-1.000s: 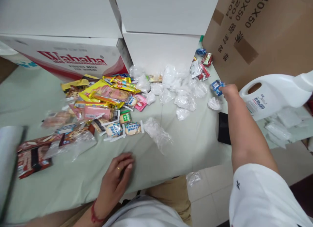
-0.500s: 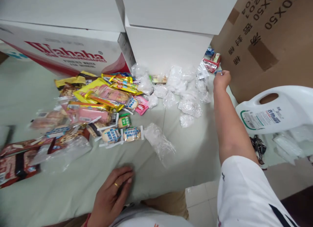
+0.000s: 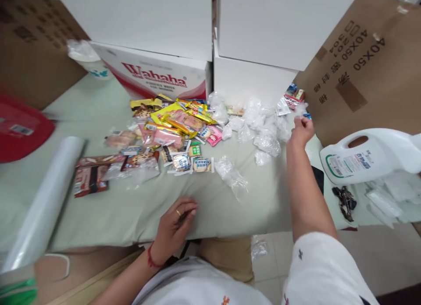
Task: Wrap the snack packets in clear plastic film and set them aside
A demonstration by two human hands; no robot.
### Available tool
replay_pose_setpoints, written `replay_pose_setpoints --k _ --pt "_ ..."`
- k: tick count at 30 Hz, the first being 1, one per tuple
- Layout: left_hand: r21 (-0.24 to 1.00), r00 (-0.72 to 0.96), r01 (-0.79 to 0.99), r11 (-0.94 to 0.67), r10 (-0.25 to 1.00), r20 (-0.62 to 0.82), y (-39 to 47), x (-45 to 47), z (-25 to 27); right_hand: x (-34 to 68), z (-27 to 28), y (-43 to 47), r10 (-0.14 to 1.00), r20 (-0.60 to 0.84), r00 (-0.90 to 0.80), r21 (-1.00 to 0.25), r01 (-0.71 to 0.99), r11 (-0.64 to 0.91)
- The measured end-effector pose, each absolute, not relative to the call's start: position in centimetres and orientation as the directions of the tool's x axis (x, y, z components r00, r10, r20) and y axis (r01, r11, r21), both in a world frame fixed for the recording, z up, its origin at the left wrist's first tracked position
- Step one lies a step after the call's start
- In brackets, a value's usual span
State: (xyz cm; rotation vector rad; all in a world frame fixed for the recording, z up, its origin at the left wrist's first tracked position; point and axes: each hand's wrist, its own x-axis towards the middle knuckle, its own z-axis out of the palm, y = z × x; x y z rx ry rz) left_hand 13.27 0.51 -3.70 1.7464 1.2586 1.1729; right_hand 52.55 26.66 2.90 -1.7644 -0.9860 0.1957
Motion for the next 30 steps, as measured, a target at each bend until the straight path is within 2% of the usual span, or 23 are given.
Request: replay_pose_setpoints --k 1,2,3,5,7,10,12,17,21,24,26,28,30 --pt "0.915 0.097 0.307 -0.262 0.965 0.244 0.5 13.4 -3.3 50.6 3.0 24.1 0.694 0.277 0.664 -0.918 0.397 -0.013" --pt "0.939 0.074 0.267 -0.215 0.976 0.203 0.6 13.6 -2.9 48.4 2.8 21.2 0.755 0.223 0.617 -0.967 0.239 0.09" --pt "0.963 0.064 0.217 -0.159 0.987 0.149 0.7 13.9 -2.4 46.0 2.5 17.9 0.837 0.168 0.521 -0.985 0.112 0.128" --pt "0.996 0.086 0.088 -0.013 0.996 0.006 1.2 14.8 -1.5 41.1 1.4 11.4 0.941 0.023 0.336 -0.999 -0.031 0.036" --pt "0.991 0.13 -0.032 0.129 0.984 -0.124 1.9 16.0 -0.9 36.8 0.1 5.9 0.962 -0.11 0.25 -0.993 -0.068 -0.096" --pt "0.976 0.142 -0.085 0.198 0.972 -0.185 2.7 17.4 -0.9 32.8 -1.3 1.1 0.971 -0.184 0.153 -0.983 -0.032 -0.181" --pt "0.97 0.118 -0.108 0.22 0.971 -0.207 2.9 17.9 -1.3 31.9 -1.7 0.1 0.968 -0.231 0.096 -0.971 -0.092 -0.222" --pt "0.881 0.034 -0.32 0.349 0.933 -0.357 2.4 17.2 -2.0 33.4 -1.6 0.8 0.912 -0.371 0.172 -0.874 -0.397 -0.281" --pt "0.849 -0.007 -0.387 0.36 0.919 -0.393 2.0 15.7 -1.9 35.5 -1.6 1.1 0.92 -0.313 0.235 -0.887 -0.419 -0.195" --pt "0.885 0.02 -0.341 0.318 0.943 -0.332 1.8 14.4 -2.0 36.4 -1.8 0.9 0.94 -0.257 0.223 -0.917 -0.363 -0.165" --pt "0.924 -0.066 -0.283 0.256 0.956 -0.285 1.5 13.6 -1.9 36.6 -1.8 0.6 0.941 -0.219 0.258 -0.939 -0.318 -0.131" --pt "0.932 -0.135 -0.257 0.253 0.946 -0.294 1.0 13.1 -1.6 36.6 -1.6 0.3 0.946 -0.117 0.301 -0.975 -0.215 -0.053" --pt "0.878 -0.013 -0.292 0.38 0.916 -0.401 0.5 13.4 -0.9 36.3 -1.2 -0.1 0.962 0.04 0.271 -0.998 -0.031 0.051"
